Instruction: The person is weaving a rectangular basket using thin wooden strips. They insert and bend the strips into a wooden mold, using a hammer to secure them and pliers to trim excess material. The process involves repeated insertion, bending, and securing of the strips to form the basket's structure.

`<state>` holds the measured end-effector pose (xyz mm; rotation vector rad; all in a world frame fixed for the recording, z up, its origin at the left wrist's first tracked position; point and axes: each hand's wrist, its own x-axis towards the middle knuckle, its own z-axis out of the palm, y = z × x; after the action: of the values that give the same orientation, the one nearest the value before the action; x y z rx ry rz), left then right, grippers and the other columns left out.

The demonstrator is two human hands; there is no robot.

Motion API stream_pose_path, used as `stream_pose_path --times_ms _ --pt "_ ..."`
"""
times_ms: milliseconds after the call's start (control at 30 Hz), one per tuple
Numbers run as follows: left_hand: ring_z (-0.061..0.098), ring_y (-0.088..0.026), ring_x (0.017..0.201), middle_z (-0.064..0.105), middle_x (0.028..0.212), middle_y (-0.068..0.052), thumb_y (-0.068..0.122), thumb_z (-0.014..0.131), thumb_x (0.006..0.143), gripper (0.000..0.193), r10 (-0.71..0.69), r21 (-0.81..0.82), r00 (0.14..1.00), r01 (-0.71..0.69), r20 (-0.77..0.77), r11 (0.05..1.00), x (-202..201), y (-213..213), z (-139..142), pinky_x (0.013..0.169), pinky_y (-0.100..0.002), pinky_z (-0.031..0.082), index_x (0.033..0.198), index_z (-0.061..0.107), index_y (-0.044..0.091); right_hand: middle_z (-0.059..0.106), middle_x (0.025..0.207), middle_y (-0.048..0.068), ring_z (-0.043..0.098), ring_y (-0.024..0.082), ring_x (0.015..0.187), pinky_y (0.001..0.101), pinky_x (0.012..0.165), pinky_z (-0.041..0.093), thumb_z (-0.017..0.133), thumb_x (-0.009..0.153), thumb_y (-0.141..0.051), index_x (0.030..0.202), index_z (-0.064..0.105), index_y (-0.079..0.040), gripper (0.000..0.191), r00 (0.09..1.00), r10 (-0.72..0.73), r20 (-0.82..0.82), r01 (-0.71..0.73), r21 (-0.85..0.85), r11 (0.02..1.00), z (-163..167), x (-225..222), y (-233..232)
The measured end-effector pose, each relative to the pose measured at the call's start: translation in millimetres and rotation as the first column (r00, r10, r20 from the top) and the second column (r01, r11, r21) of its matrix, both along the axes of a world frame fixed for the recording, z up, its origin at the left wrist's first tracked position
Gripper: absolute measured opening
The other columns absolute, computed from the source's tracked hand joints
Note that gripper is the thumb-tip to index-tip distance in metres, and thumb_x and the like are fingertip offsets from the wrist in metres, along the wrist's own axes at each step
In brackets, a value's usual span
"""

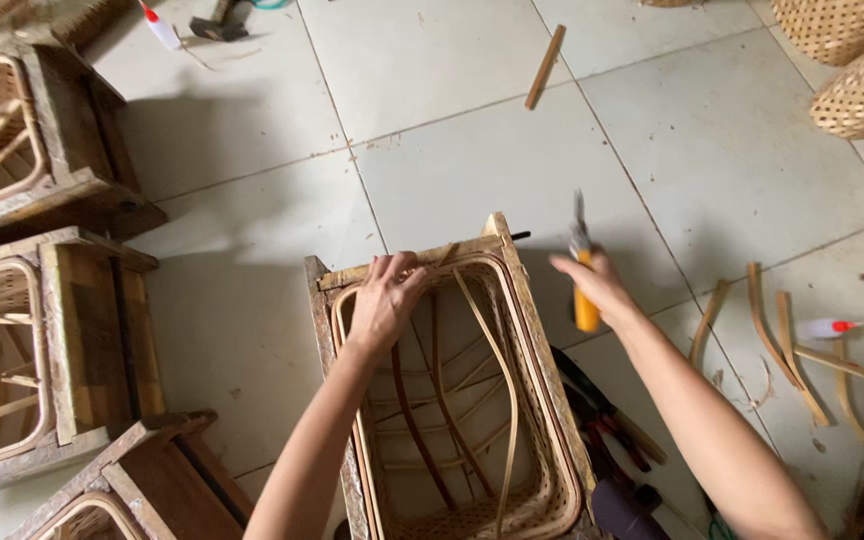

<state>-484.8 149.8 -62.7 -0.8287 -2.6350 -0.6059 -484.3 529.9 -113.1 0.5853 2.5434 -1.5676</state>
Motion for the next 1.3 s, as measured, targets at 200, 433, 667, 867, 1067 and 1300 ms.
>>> stream_pose_path --times_ms 200,433,667,867,1067,1300 --pt "0.064 -0.029 0.112 0.07 0.112 -0.007 0.005 0.066 0.089 0.022 0.068 0.027 0.997 -0.069 0.024 0.997 5 1 -4 0.11 -0.054 0.049 0.109 0.072 0.011 0.053 0.135 0.031 0.054 0.042 0.121 0.0498 0.099 0.048 0.085 0.089 -0.058 0.138 0.045 0.009 0.092 0.969 -0.121 0.216 -0.028 0.58 0.814 -97 43 56" --pt "0.069 -0.026 0.105 0.072 0.111 -0.006 0.01 0.071 0.092 0.012 0.116 0.054 0.993 -0.114 -0.033 0.992 3 3 -22 0.108 -0.052 0.052 0.104 0.075 0.013 0.051 0.145 0.018 0.048 0.035 0.134 0.0544 0.108 0.043 0.082 0.084 -0.036 0.147 0.046 -0.005 0.079 0.998 -0.036 -0.059 0.065 0.615 0.786 -27 20 11" --pt "0.071 -0.024 0.103 0.075 0.11 -0.003 0.012 0.073 0.09 0.01 0.106 0.077 0.991 -0.1 -0.084 0.992 5 2 -23 0.105 -0.052 0.054 0.099 0.076 0.014 0.064 0.127 0.003 0.064 0.029 0.096 0.039 0.089 0.057 0.056 0.105 -0.02 0.134 0.059 -0.02 0.029 0.788 0.61 0.079 -0.603 0.3 0.739 51 -34 -154" --pt "0.071 -0.022 0.104 0.074 0.109 -0.001 0.013 0.073 0.092 0.01 0.115 0.063 0.992 -0.112 -0.049 0.992 7 4 -15 0.107 -0.051 0.054 0.101 0.076 0.017 0.066 0.104 0.002 0.061 0.017 0.111 0.0436 0.104 0.055 0.067 0.092 0.003 0.1 0.068 -0.019 0.023 0.457 0.775 -0.437 -0.089 0.844 0.528 73 -62 -148" --pt "0.069 -0.022 0.103 0.074 0.11 -0.003 0.012 0.073 0.091 0.011 0.099 -0.033 0.993 -0.1 -0.057 0.994 2 2 -22 0.106 -0.049 0.053 0.101 0.076 0.016 0.054 0.061 0.002 0.047 0.013 0.046 0.0274 0.039 0.041 0.065 0.103 -0.023 0.103 0.058 0.001 0.025 0.782 0.62 -0.065 -0.55 0.397 0.735 67 5 -154" --pt "0.069 -0.022 0.103 0.074 0.107 -0.004 0.009 0.071 0.093 0.012 0.109 -0.028 0.994 -0.11 -0.015 0.994 5 0 -23 0.107 -0.046 0.054 0.104 0.076 0.014 0.057 0.052 0.003 0.044 0.008 0.033 0.0238 0.026 0.032 0.045 0.104 -0.009 0.127 0.054 0.012 0.033 0.692 0.722 0.001 -0.475 0.754 0.454 49 46 -166"
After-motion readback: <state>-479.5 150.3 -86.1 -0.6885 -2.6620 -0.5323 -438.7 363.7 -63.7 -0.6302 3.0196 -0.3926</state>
